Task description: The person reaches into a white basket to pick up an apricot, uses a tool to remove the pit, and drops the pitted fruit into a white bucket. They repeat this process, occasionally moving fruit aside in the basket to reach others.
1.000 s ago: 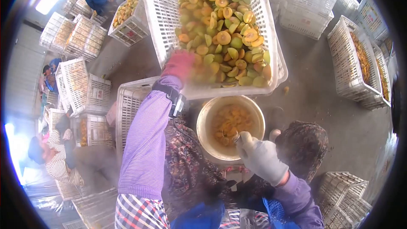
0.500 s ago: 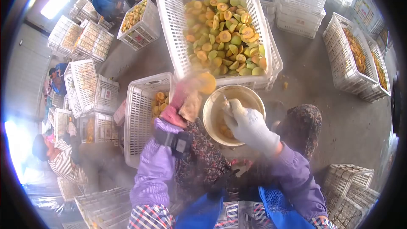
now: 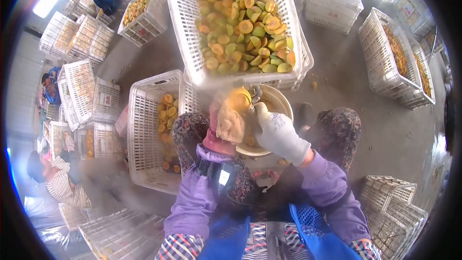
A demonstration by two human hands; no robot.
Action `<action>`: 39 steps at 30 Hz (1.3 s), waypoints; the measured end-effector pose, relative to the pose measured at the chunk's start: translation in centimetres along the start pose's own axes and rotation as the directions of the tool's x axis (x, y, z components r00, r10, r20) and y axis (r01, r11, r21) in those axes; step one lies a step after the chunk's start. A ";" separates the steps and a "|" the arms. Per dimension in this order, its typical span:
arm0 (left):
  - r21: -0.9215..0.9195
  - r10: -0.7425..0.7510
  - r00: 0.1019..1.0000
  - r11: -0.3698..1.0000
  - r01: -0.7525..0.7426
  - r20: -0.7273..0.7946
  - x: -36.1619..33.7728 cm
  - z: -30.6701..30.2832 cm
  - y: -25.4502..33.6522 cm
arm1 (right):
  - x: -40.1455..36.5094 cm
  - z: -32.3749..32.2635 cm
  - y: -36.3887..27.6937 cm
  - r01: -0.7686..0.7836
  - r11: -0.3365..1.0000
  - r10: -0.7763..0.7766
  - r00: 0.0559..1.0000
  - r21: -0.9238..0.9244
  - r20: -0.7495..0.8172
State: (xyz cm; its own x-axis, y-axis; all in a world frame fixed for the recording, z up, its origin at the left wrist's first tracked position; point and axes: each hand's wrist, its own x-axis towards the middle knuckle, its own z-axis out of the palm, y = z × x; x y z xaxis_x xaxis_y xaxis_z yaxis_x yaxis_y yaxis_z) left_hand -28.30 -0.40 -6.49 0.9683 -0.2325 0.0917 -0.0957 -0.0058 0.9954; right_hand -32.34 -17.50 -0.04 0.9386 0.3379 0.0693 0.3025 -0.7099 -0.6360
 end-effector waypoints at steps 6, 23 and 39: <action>-0.572 -0.292 0.947 0.803 0.166 -0.136 0.7 1.0 -1.0 | -0.5 1.7 0.7 -0.022 0.994 0.021 1.000 0.109 0.013; -0.697 -0.360 0.932 0.679 0.230 -0.042 -0.3 -1.1 5.0 | -0.5 0.2 1.1 0.109 0.927 -0.189 0.962 0.359 0.197; 0.999 -0.006 1.000 0.045 0.005 -0.005 14.2 -9.1 5.3 | -2.7 -3.4 3.4 0.081 0.964 -0.107 0.990 -0.253 -0.088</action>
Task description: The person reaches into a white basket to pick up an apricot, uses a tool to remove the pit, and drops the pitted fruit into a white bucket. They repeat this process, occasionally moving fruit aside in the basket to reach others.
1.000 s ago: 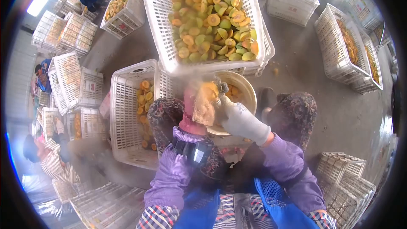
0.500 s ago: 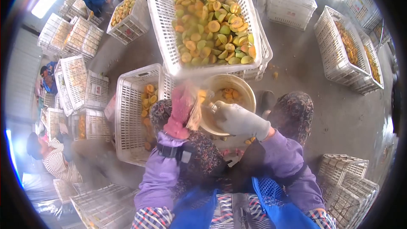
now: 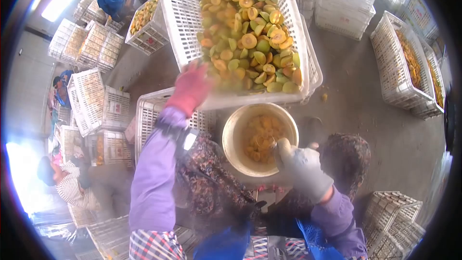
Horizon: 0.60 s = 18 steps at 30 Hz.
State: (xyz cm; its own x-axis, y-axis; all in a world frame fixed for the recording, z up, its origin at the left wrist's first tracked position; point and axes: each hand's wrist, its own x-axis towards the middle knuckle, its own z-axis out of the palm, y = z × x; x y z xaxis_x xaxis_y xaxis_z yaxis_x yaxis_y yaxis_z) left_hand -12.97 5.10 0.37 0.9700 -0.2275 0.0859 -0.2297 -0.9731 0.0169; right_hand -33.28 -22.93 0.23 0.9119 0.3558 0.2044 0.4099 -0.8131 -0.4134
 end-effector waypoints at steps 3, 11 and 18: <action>-0.100 0.001 0.982 0.995 0.018 0.188 5.9 2.8 1.8 | 0.2 0.1 0.2 0.014 0.997 -0.011 0.999 -0.076 0.041; -0.852 -0.124 0.957 0.435 0.290 0.263 4.2 6.0 0.0 | 1.9 0.3 0.6 -0.017 0.994 0.028 0.994 0.104 -0.103; -0.957 0.029 0.969 -0.156 0.246 0.244 -6.3 2.5 5.1 | 4.9 0.0 -2.8 -0.114 0.966 0.131 0.990 0.234 -0.060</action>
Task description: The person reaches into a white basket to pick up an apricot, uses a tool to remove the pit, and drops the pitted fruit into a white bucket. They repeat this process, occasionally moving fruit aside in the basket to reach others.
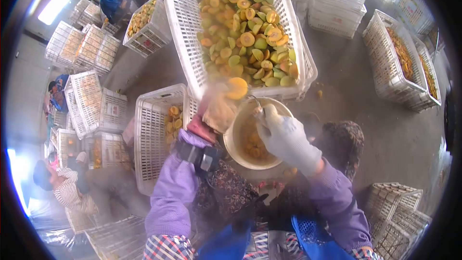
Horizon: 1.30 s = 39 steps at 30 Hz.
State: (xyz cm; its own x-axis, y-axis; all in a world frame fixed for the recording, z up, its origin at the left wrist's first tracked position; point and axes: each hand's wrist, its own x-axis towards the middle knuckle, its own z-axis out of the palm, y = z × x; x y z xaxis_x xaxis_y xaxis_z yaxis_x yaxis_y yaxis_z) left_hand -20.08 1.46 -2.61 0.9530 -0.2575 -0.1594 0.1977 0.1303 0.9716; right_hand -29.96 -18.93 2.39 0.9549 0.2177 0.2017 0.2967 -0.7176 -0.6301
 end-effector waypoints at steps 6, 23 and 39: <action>-0.038 0.068 0.998 0.997 -0.068 -0.007 -8.2 1.1 -4.9 | -1.5 0.9 -0.9 -0.115 0.982 0.146 0.967 -0.153 0.209; -0.602 -0.175 0.984 0.782 0.161 0.035 -5.8 4.6 -4.2 | -2.9 4.5 2.1 0.010 0.988 -0.024 0.995 0.153 0.095; 0.518 0.492 0.856 0.779 -0.353 -0.157 -9.2 -2.4 4.4 | -5.5 5.6 5.5 0.367 0.877 -0.258 0.903 -0.309 0.343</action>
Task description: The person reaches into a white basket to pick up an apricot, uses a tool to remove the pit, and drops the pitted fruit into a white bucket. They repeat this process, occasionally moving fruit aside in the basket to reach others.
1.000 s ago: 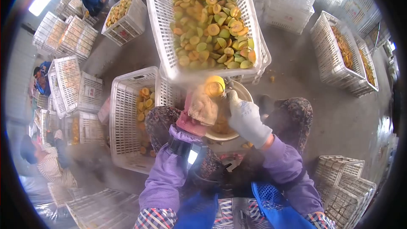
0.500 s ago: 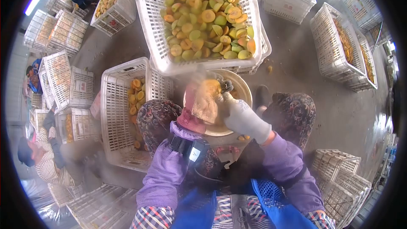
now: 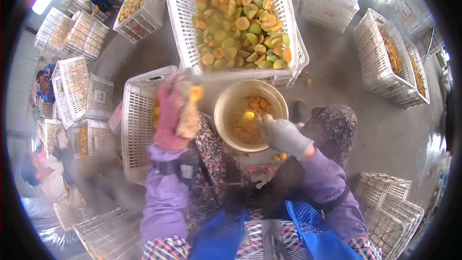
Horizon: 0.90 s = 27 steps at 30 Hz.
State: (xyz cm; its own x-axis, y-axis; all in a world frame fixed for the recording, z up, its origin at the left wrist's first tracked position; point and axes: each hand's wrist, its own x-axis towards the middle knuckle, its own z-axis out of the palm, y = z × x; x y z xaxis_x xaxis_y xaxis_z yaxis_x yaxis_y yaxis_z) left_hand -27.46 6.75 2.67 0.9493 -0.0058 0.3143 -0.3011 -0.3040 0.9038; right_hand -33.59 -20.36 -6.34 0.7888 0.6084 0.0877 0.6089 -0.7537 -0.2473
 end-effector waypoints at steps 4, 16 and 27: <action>0.622 -0.204 0.979 0.763 0.175 -0.026 2.1 -7.8 0.2 | 0.6 -2.4 -1.2 -0.374 0.925 0.343 0.894 0.060 0.288; 0.739 -0.313 0.942 0.662 0.126 0.120 12.8 12.8 -10.2 | 0.8 -5.1 -1.1 -0.343 0.928 0.359 0.927 0.144 -0.112; 0.574 -0.175 0.964 0.818 0.028 0.203 12.7 11.4 -10.2 | 1.9 -6.8 -1.4 -0.338 0.820 0.452 0.878 0.462 -0.160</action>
State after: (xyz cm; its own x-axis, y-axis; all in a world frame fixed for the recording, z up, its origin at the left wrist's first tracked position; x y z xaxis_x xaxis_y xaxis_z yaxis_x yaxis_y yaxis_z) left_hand -11.30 -1.06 -5.81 0.9856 -0.1457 0.0861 -0.1684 -0.7957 0.5818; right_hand -32.40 -19.87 0.73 0.9809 0.1534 0.1197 0.1936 -0.7090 -0.6781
